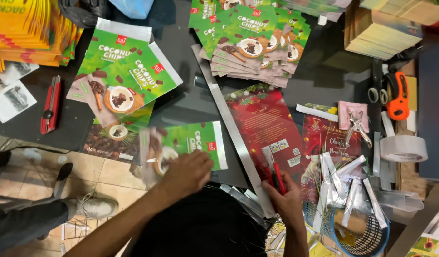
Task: The person uses a utility knife and a long metal ruler to manually trim the edges off printed paper sheets on a glass table. They position the ruler along the crop marks, apply pressure, and pull the blade along the edge, repeating this for multiple stacks of sheets.
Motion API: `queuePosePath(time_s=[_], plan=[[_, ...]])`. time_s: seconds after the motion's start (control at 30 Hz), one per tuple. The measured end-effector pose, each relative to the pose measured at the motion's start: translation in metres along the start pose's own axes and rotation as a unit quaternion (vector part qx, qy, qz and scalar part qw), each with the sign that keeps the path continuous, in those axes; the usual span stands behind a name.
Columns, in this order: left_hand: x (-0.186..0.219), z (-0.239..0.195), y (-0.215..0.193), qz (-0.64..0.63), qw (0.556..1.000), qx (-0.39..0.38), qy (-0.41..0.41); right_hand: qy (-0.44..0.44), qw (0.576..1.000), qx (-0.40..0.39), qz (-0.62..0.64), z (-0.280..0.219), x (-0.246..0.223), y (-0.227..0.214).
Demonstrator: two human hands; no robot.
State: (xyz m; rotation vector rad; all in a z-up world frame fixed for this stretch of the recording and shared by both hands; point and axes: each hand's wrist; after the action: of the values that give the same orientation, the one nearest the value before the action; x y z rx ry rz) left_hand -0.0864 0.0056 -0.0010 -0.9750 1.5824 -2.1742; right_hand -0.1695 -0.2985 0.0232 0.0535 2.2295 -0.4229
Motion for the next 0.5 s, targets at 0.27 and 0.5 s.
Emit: queuePosePath(time_s=[0.27, 0.5], plan=[[-0.010, 0.007, -0.010, -0.084, 0.991, 0.094, -0.033, 0.023, 0.994, -0.016, 0.107, -0.025, 0.043, 0.028], [-0.031, 0.036, -0.008, 0.016, 0.998, 0.057, -0.001, 0.060, 0.997, -0.024, 0.049, -0.034, 0.045, 0.056]])
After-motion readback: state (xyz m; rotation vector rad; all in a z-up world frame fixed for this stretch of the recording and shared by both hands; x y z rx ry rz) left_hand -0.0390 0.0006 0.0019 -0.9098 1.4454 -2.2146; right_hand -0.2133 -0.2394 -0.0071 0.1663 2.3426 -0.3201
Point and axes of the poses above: each hand's wrist, its own z-axis towards the middle knuckle, its own y-axis out of the palm, x = y × z, and after that the axes turned 10 degrees about y, right-handed
